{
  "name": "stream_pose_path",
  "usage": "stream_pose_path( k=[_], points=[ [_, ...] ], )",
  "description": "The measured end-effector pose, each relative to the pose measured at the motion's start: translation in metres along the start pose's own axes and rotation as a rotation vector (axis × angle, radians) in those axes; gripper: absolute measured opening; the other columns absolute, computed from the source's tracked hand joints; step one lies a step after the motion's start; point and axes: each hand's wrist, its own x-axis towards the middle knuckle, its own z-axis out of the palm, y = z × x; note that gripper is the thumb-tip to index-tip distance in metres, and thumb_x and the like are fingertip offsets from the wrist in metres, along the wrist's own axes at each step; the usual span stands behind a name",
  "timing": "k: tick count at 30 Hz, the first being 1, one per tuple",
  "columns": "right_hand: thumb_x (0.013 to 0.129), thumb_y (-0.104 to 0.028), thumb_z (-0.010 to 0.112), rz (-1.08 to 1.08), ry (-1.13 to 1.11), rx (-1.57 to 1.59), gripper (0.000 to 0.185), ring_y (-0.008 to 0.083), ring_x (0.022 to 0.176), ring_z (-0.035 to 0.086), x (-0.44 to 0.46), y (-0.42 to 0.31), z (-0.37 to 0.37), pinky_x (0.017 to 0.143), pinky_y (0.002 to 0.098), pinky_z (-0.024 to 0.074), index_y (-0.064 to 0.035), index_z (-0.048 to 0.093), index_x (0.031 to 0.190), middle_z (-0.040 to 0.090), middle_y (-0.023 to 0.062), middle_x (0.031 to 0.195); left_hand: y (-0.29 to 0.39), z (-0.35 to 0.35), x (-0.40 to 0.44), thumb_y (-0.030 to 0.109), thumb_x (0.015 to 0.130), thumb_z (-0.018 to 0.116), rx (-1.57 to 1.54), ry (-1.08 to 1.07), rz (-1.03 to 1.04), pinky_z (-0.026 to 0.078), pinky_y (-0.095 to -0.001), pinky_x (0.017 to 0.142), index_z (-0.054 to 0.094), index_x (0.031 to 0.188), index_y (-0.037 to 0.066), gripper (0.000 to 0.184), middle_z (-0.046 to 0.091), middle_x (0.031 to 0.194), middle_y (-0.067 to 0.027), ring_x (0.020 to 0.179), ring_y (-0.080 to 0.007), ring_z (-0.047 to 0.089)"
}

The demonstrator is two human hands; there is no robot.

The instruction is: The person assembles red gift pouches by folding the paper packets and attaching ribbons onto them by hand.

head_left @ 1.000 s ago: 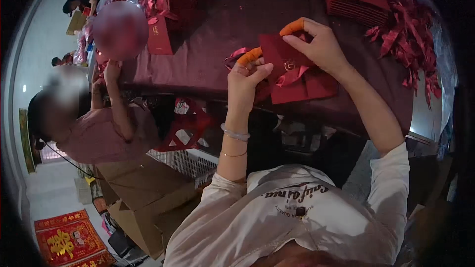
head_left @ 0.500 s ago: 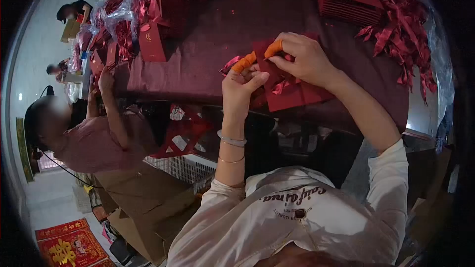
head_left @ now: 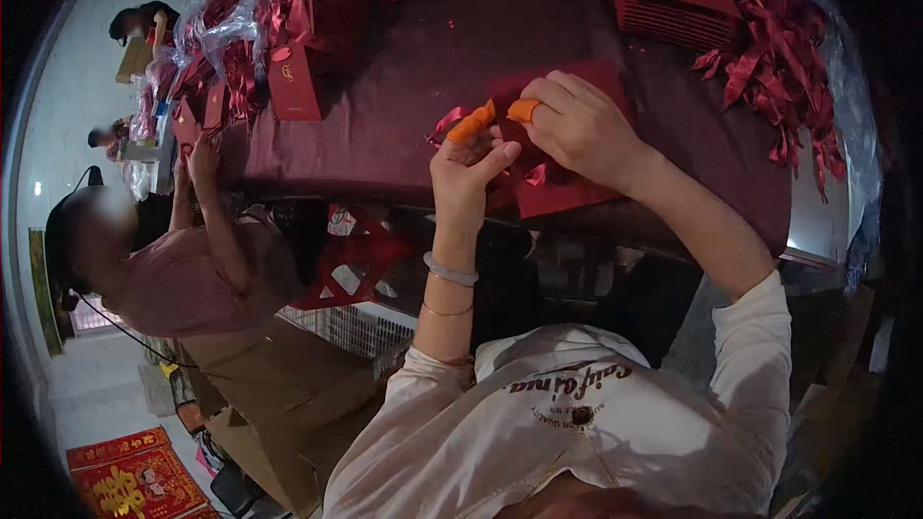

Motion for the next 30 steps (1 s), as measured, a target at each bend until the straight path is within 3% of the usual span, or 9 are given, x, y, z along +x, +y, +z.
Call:
stream_pose_path(
  k=[4,17,30],
  points=[
    [0.069,-0.002,0.064,0.128,-0.057,0.174,0.014,0.0262,0.08,0.054,0.002,0.005,-0.002,0.07,0.0339,0.0462,-0.0007,0.057,0.081,0.054,0.0089,0.087,-0.001,-0.001,0.0,-0.007,0.071,0.07,-0.013,-0.034,0.034,0.05,-0.021,0.074,0.056,0.114,0.001,0.046,0.057,0.093,-0.0024,0.082,-0.0091,0.056],
    [0.07,-0.003,0.064,0.082,-0.183,0.214,0.012,0.0268,0.08,0.053,0.003,0.011,-0.014,0.07,0.0342,0.0459,0.0001,0.056,0.078,0.052,0.0095,0.084,0.002,0.003,-0.002,-0.004,0.071,0.072,0.088,-0.054,0.013,0.049,-0.0207,0.075,0.056,0.114,0.001,0.046,0.057,0.091,-0.0008,0.082,-0.0081,0.055],
    [0.069,-0.002,0.062,0.101,-0.059,0.066,0.011,0.0263,0.081,0.053,0.002,0.009,-0.011,0.073,0.035,0.0445,-0.0007,0.056,0.078,0.052,0.0091,0.087,0.002,0.001,-0.001,-0.004,0.072,0.072,0.071,-0.054,-0.022,0.049,-0.0225,0.076,0.058,0.11,0.0,0.041,0.058,0.091,-0.0021,0.082,-0.0093,0.057]
  ],
)
